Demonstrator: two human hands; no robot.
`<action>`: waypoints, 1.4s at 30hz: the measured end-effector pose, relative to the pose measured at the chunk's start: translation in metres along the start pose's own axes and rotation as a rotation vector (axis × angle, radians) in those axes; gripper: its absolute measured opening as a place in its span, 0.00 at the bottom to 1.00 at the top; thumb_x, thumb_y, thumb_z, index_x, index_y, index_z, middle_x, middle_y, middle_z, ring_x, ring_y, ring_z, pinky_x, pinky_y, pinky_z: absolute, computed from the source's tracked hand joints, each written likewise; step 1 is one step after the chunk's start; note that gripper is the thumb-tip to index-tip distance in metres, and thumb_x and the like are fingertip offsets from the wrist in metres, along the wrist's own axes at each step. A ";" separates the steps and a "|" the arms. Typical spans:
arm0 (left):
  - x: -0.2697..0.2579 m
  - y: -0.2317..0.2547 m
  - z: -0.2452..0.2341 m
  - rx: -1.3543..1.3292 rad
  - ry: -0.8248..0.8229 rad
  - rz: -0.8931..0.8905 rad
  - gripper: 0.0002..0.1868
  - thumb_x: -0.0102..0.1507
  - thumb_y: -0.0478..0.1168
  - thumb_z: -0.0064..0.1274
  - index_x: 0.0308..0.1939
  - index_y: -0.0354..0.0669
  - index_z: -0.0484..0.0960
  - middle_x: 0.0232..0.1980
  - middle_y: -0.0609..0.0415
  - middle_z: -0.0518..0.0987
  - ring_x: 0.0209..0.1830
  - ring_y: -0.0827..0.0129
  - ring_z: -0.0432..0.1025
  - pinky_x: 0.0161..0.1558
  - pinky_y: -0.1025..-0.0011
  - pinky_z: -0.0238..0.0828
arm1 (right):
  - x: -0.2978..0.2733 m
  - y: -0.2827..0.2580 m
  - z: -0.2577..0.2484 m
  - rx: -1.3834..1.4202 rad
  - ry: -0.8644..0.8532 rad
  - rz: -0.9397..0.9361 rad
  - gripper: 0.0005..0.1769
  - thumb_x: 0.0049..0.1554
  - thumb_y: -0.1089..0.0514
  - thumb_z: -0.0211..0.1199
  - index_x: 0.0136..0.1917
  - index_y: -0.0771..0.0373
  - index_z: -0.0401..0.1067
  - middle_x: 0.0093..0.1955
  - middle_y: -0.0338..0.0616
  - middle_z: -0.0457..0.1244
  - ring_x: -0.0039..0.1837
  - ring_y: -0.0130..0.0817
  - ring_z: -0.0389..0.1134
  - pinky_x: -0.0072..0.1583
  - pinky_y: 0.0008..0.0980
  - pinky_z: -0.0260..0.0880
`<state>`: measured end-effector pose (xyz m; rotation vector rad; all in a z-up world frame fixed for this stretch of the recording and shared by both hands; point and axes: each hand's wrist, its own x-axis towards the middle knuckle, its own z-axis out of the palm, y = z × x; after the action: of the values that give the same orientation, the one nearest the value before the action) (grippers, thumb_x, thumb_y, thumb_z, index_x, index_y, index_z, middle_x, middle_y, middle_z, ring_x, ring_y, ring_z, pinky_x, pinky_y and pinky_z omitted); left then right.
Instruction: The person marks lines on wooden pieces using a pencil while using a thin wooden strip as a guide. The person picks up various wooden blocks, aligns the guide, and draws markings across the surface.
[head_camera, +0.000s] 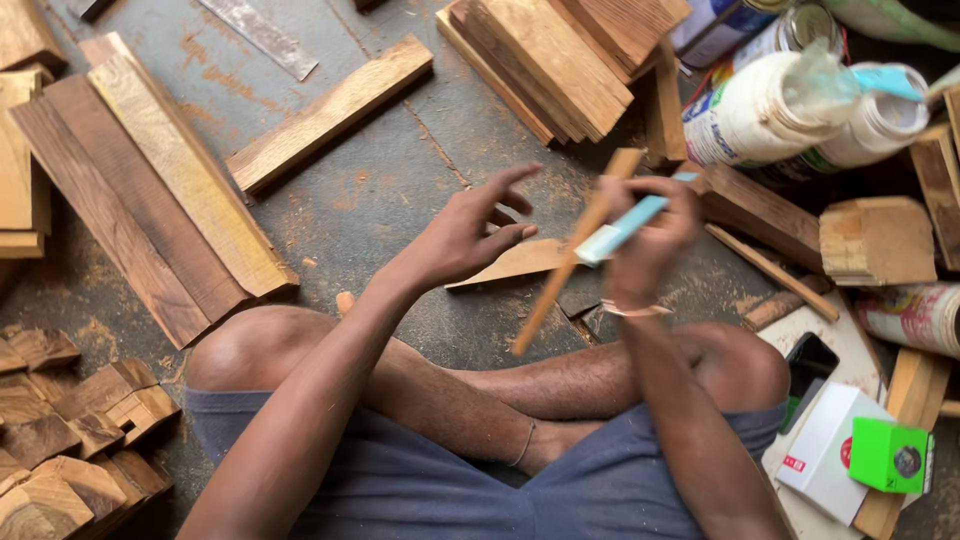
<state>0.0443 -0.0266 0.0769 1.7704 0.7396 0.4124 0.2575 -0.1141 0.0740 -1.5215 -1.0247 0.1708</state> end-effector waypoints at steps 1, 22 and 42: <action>-0.008 0.012 0.001 -0.029 0.018 -0.018 0.41 0.64 0.45 0.61 0.78 0.56 0.57 0.64 0.43 0.75 0.58 0.58 0.77 0.57 0.57 0.78 | -0.008 0.001 0.012 0.011 -0.039 0.034 0.11 0.61 0.61 0.76 0.49 0.64 0.73 0.48 0.38 0.64 0.48 0.25 0.67 0.48 0.23 0.70; -0.035 -0.067 0.013 0.315 0.090 -0.291 0.53 0.50 0.29 0.69 0.77 0.45 0.60 0.63 0.47 0.74 0.58 0.59 0.75 0.61 0.68 0.79 | -0.061 0.063 0.034 -0.158 -0.920 -0.517 0.24 0.53 0.44 0.68 0.60 0.54 0.75 0.59 0.39 0.72 0.62 0.38 0.72 0.64 0.44 0.68; 0.008 -0.118 0.009 0.086 0.335 -0.318 0.16 0.56 0.32 0.67 0.47 0.39 0.84 0.40 0.49 0.85 0.38 0.68 0.82 0.41 0.71 0.84 | -0.041 0.120 0.041 -0.372 -1.008 -0.379 0.20 0.56 0.51 0.71 0.62 0.47 0.77 0.68 0.31 0.68 0.71 0.38 0.63 0.74 0.44 0.60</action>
<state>0.0230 -0.0063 -0.0378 1.6432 1.2722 0.4710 0.2663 -0.0965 -0.0572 -1.5285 -2.2214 0.5306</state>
